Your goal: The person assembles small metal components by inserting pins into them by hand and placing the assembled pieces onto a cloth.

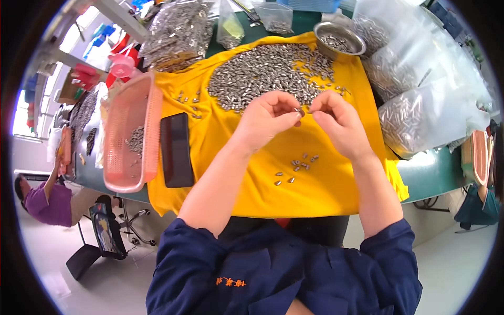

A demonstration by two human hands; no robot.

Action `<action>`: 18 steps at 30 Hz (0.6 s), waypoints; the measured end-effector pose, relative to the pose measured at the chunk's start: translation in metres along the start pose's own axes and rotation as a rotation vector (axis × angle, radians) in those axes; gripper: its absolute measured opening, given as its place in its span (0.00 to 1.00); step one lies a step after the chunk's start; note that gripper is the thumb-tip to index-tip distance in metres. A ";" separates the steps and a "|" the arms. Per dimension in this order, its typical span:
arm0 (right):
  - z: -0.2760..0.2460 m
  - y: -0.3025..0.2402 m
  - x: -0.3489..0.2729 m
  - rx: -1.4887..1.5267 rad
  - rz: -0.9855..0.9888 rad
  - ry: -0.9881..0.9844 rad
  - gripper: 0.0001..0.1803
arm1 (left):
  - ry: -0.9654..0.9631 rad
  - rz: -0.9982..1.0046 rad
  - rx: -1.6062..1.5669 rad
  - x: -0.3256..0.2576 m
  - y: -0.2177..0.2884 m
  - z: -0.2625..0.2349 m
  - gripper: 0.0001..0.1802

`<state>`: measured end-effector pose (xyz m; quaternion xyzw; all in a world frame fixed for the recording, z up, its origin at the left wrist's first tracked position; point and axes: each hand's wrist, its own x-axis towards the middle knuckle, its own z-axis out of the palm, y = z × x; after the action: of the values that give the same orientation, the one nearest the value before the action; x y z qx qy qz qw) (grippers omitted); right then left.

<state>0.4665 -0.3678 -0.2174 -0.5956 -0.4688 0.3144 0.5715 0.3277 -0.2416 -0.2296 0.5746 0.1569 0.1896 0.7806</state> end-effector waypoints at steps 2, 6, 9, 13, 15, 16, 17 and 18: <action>0.002 -0.001 0.000 0.006 -0.010 0.004 0.03 | -0.025 0.003 -0.004 0.002 0.002 0.001 0.09; 0.003 0.000 -0.001 0.026 0.036 0.015 0.02 | 0.008 -0.023 -0.051 0.004 -0.006 0.001 0.08; 0.004 0.001 0.002 -0.060 0.009 0.008 0.02 | 0.021 0.055 0.022 0.005 -0.013 -0.002 0.08; 0.007 -0.002 0.006 -0.007 0.025 -0.012 0.03 | 0.029 0.048 0.022 0.002 -0.004 -0.002 0.09; 0.003 -0.007 0.007 0.010 -0.012 -0.015 0.03 | 0.073 0.031 0.145 0.005 0.004 0.003 0.08; 0.000 -0.005 0.001 -0.071 -0.027 -0.012 0.03 | 0.108 0.019 0.264 0.001 0.004 0.008 0.08; -0.005 -0.004 0.001 -0.163 -0.065 0.012 0.02 | 0.132 0.032 0.391 0.001 0.002 0.013 0.08; 0.000 0.000 0.001 -0.147 -0.067 -0.007 0.02 | 0.137 0.005 0.321 -0.003 0.000 0.011 0.07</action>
<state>0.4673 -0.3667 -0.2176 -0.6189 -0.5123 0.2620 0.5347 0.3298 -0.2520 -0.2265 0.6781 0.2365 0.2027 0.6657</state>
